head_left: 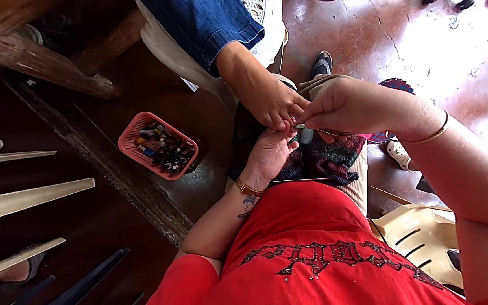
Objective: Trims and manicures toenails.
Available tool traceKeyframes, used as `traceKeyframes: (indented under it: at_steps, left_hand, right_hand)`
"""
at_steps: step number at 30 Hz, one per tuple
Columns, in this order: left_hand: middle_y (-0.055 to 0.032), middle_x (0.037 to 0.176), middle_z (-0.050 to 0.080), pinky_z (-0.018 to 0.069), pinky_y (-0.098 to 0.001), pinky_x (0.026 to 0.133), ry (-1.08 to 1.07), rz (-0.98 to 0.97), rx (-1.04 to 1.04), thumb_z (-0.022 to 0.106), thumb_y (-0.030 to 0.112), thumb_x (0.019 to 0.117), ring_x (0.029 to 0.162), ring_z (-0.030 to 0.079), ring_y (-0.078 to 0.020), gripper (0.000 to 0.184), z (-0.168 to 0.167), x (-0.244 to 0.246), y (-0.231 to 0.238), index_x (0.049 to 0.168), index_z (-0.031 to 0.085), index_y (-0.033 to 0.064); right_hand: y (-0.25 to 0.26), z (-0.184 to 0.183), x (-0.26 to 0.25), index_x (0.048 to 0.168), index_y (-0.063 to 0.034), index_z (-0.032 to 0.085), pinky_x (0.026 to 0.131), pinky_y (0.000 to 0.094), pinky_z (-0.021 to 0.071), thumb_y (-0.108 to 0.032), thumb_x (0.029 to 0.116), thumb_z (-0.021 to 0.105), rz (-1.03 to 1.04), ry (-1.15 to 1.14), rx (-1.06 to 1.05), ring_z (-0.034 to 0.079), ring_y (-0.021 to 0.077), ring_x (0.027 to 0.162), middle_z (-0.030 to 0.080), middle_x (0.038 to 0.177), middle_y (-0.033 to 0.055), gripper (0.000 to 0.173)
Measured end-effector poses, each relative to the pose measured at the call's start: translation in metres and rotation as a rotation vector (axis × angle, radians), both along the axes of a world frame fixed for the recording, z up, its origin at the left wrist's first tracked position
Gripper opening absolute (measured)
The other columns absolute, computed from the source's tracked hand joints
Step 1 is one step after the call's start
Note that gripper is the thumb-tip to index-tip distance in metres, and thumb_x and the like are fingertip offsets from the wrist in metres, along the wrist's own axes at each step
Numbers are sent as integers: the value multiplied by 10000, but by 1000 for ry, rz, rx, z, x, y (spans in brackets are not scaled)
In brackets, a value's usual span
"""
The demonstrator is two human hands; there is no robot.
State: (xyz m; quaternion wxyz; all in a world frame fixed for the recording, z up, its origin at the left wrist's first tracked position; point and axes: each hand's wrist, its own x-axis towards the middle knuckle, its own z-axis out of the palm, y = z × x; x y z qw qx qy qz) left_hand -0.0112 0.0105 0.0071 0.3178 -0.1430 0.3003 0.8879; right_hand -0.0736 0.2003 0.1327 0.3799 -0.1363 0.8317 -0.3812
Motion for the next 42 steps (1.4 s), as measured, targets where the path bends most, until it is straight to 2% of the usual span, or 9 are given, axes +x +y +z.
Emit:
traceKeyframes:
  at_steps: [13, 25, 27, 29, 31, 33, 37, 39, 42]
  left_hand:
    - [61, 978, 685, 556, -246, 770, 61, -30, -29, 614, 252, 1019, 899, 654, -58, 107, -1, 3, -3, 965, 707, 249]
    - [57, 1034, 689, 555, -236, 762, 56, -32, -50, 624, 235, 1014, 908, 657, -53, 83, -1, 5, -3, 1025, 704, 255]
    - [59, 1020, 688, 556, -238, 755, 55, -23, -48, 627, 233, 1013, 908, 657, -56, 81, 0, 4, -3, 994, 703, 253]
    - [75, 1015, 669, 550, -239, 769, 81, -31, -45, 611, 246, 1020, 929, 642, -51, 90, 0, 4, -3, 980, 690, 262]
    - [76, 985, 655, 544, -252, 791, 81, -19, -17, 609, 232, 1018, 934, 629, -58, 103, -1, 3, -1, 964, 692, 258]
    - [60, 978, 674, 555, -277, 817, 82, -14, 21, 617, 222, 1007, 930, 644, -75, 77, -4, 2, -1, 994, 690, 244]
    - [-33, 876, 729, 611, -309, 607, 79, -54, 152, 583, 259, 1023, 736, 714, -139, 168, -12, 2, -3, 955, 713, 177]
    - [17, 896, 679, 565, -243, 702, 84, -73, 156, 540, 218, 1046, 789, 652, -74, 191, -10, -1, -4, 943, 699, 191]
    - [9, 914, 676, 567, -248, 765, 96, -34, 160, 591, 208, 1028, 826, 651, -74, 136, -8, 0, -2, 970, 708, 169]
  right_hand:
    - [-11, 16, -15, 1030, -107, 792, 444, 212, 436, -193, 1061, 581, 158, 10, 198, 520, 39, 466, 626, 618, -20, 230]
    - [-26, 23, -26, 921, -119, 790, 463, 231, 457, -231, 1046, 615, 274, 22, 316, 534, 49, 462, 630, 591, -16, 242]
    - [-22, 24, -29, 893, -103, 776, 433, 227, 391, -211, 1039, 622, 248, -8, 239, 474, 47, 438, 588, 569, -19, 237]
    - [-15, 20, -29, 854, -74, 739, 408, 182, 365, -146, 1025, 611, 104, -12, -52, 453, 21, 435, 568, 569, -35, 226]
    - [-21, 5, -19, 905, -27, 666, 449, 177, 468, -82, 1032, 573, -123, 52, -471, 546, 34, 491, 612, 620, -17, 167]
    - [-39, -16, -1, 986, -4, 624, 452, 220, 500, -63, 1044, 541, -257, 193, -705, 581, 62, 507, 633, 648, -2, 117]
    - [-26, -49, 39, 970, 42, 708, 411, 222, 499, -40, 981, 624, 4, 20, -524, 563, 64, 448, 618, 599, 28, 118]
    - [-4, -61, 46, 971, 3, 755, 438, 181, 477, -75, 981, 645, 21, -121, -491, 561, 22, 479, 665, 639, -6, 136]
    - [18, -72, 56, 985, -26, 759, 452, 136, 440, -85, 998, 620, -335, -188, -616, 549, -15, 499, 709, 692, -10, 152]
